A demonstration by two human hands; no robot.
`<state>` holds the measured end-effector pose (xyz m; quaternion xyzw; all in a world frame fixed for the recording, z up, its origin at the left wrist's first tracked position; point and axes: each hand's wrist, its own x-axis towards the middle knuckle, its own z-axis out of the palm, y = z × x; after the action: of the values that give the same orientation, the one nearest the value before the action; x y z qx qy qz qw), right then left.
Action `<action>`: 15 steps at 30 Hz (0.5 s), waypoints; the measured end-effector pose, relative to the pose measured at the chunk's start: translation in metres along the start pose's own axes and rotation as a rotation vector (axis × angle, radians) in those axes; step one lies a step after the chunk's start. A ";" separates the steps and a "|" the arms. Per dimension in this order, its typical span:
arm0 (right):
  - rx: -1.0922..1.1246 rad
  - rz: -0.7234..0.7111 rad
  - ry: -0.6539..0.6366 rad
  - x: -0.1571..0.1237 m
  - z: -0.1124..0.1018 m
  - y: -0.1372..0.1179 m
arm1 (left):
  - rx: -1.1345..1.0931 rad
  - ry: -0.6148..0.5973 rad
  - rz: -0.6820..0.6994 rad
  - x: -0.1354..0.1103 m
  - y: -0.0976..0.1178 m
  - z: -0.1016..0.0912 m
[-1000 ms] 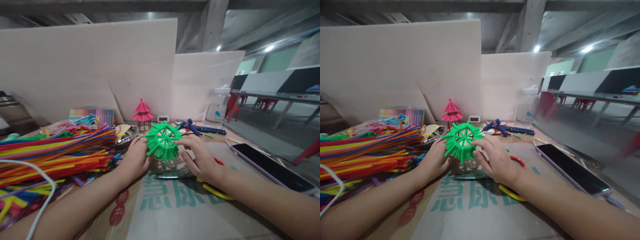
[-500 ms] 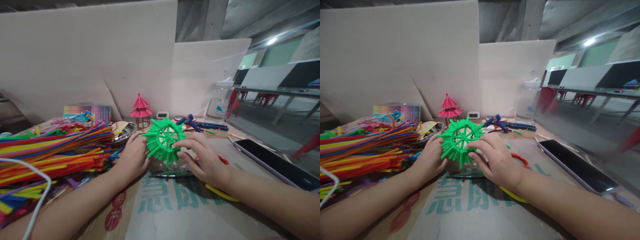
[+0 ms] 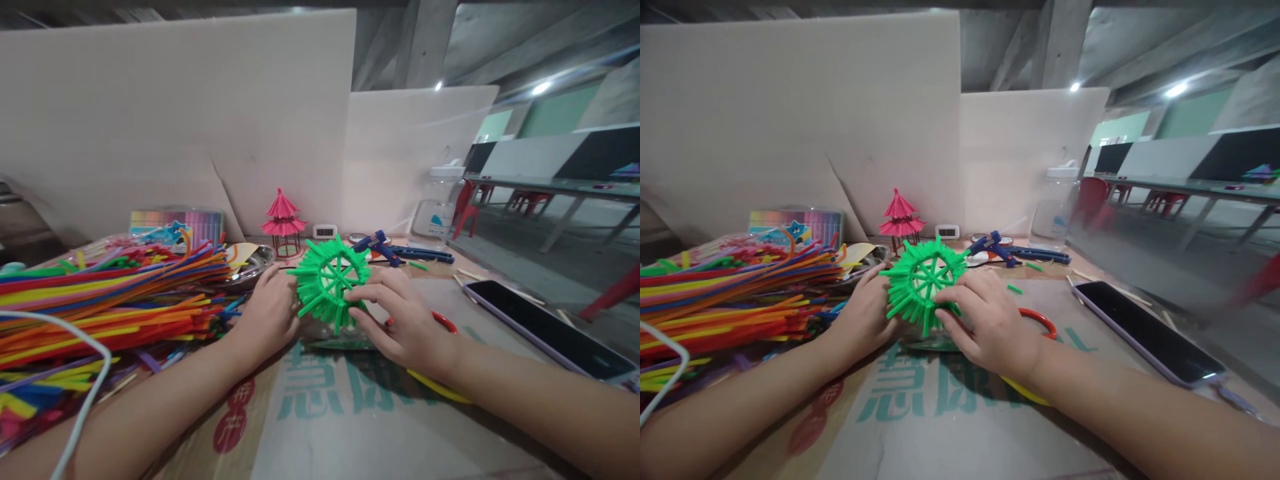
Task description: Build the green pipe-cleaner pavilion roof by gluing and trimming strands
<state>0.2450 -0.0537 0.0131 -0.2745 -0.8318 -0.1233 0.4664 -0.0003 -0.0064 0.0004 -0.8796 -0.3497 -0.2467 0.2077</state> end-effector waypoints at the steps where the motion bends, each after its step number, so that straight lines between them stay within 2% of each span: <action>1: -0.007 -0.012 -0.003 0.000 0.000 0.000 | 0.001 0.006 0.003 0.000 0.000 0.000; 9: 0.000 0.004 -0.010 0.003 0.001 -0.001 | -0.003 -0.018 0.001 0.001 0.001 -0.001; 15: 0.102 0.123 0.031 0.003 0.002 0.004 | -0.006 -0.045 -0.036 0.002 0.000 -0.001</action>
<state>0.2442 -0.0486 0.0144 -0.2989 -0.8112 -0.0564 0.4994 0.0008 -0.0063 0.0019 -0.8791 -0.3695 -0.2314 0.1927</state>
